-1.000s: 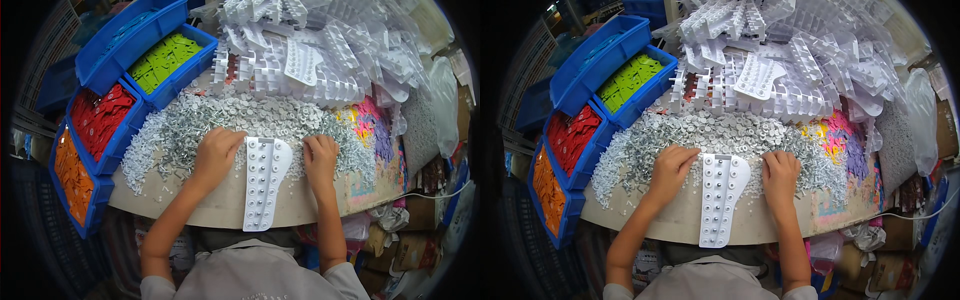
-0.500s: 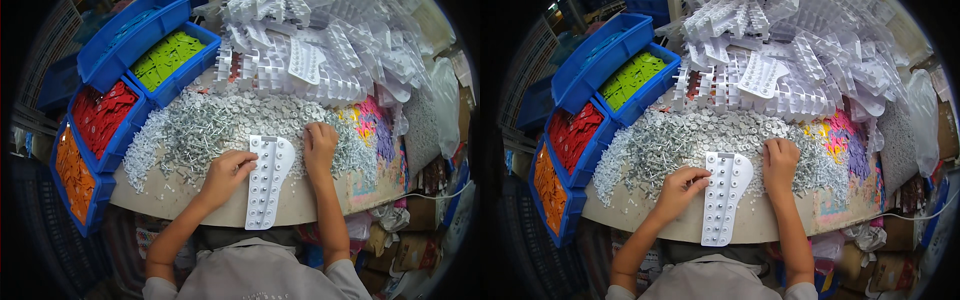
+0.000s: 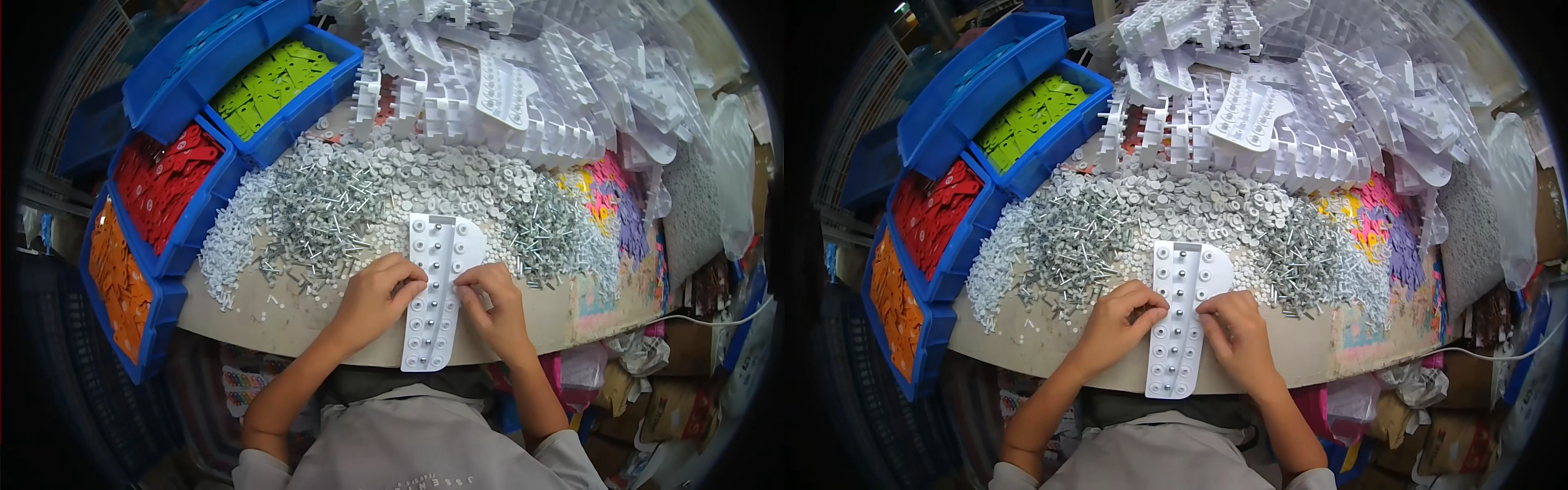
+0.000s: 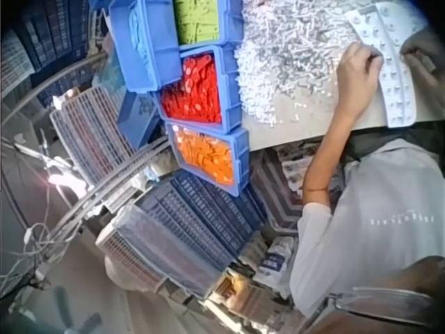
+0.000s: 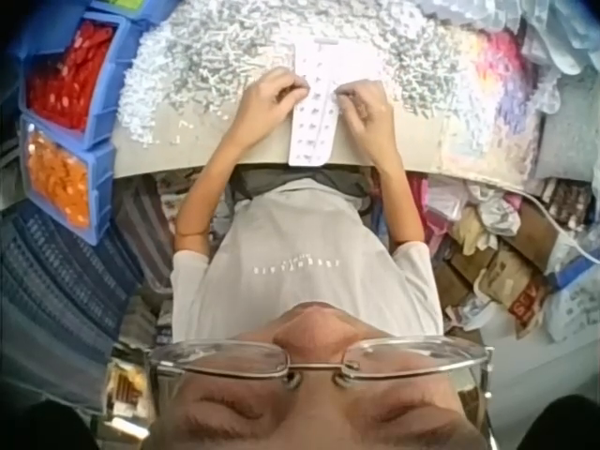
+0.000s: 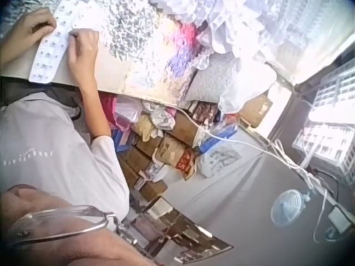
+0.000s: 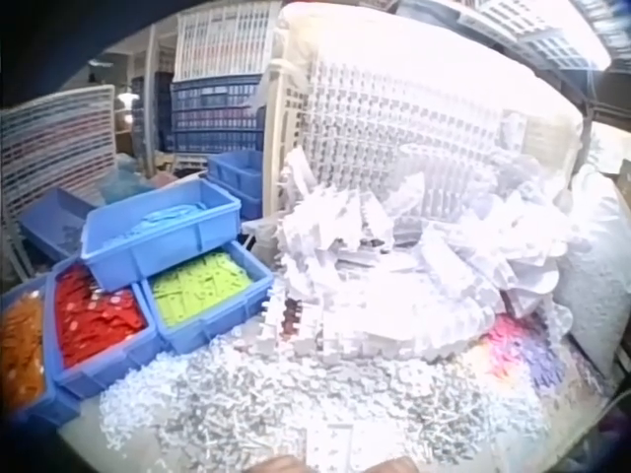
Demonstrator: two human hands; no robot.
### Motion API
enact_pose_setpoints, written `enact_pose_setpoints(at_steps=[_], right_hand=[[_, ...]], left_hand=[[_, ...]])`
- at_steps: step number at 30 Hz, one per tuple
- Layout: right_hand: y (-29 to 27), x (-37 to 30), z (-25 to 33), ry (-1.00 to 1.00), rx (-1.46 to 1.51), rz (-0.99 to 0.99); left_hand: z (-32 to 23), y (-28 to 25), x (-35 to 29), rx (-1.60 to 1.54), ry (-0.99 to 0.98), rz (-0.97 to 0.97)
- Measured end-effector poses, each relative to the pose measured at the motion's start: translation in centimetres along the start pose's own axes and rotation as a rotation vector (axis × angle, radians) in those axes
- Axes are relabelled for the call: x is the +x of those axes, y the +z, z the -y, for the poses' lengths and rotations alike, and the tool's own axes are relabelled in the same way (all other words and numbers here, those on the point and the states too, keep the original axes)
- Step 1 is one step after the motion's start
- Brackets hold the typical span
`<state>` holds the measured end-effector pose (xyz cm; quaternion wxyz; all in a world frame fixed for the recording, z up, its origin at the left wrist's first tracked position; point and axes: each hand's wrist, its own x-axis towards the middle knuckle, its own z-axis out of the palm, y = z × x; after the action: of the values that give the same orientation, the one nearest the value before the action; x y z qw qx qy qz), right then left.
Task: Assembling a colorful toy percussion instrument by inserting small circular keys into a white plastic frame.
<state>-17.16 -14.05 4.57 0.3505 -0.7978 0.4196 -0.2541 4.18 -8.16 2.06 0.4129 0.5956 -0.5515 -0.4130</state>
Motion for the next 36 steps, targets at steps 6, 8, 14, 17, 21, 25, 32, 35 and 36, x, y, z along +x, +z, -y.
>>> enact_pose_setpoints(at_steps=[6, 8, 14, 17, 21, 25, 32, 35, 36], right_hand=[[1.1, -0.5, -0.9, -0.009, -0.022, -0.040], [1.6, -0.8, -1.4, -0.044, -0.044, -0.089], [3.1, -1.4, -2.3, -0.276, -0.271, -0.238], [2.8, -1.4, -2.1, -0.310, -0.315, -0.214], [2.4, -1.1, -1.5, -0.332, -0.346, -0.190], [2.7, -1.1, -1.8, -0.304, -0.292, -0.201], [-0.7, 0.5, -2.6, -0.115, -0.329, -0.279], [-1.9, 1.7, -3.5, -0.085, -0.465, -0.187], [-2.0, 2.2, -3.6, -0.088, -0.465, -0.187]], left_hand=[[0.0, 0.7, -0.5, 0.065, -0.011, -0.088], [1.1, 0.8, -0.7, 0.211, 0.165, -0.157], [1.1, 1.1, -0.9, 0.438, 0.443, -0.226], [1.2, 0.0, 0.0, 0.331, 0.404, -0.208], [1.8, -1.8, 4.3, 0.397, 0.351, -0.391], [3.4, -3.0, 8.4, 0.529, 0.422, -0.347], [3.9, -2.8, 10.0, 0.647, 0.477, -0.223], [3.5, -3.1, 9.7, 0.671, 0.471, -0.191], [3.3, -3.1, 9.6, 0.688, 0.463, -0.173]])
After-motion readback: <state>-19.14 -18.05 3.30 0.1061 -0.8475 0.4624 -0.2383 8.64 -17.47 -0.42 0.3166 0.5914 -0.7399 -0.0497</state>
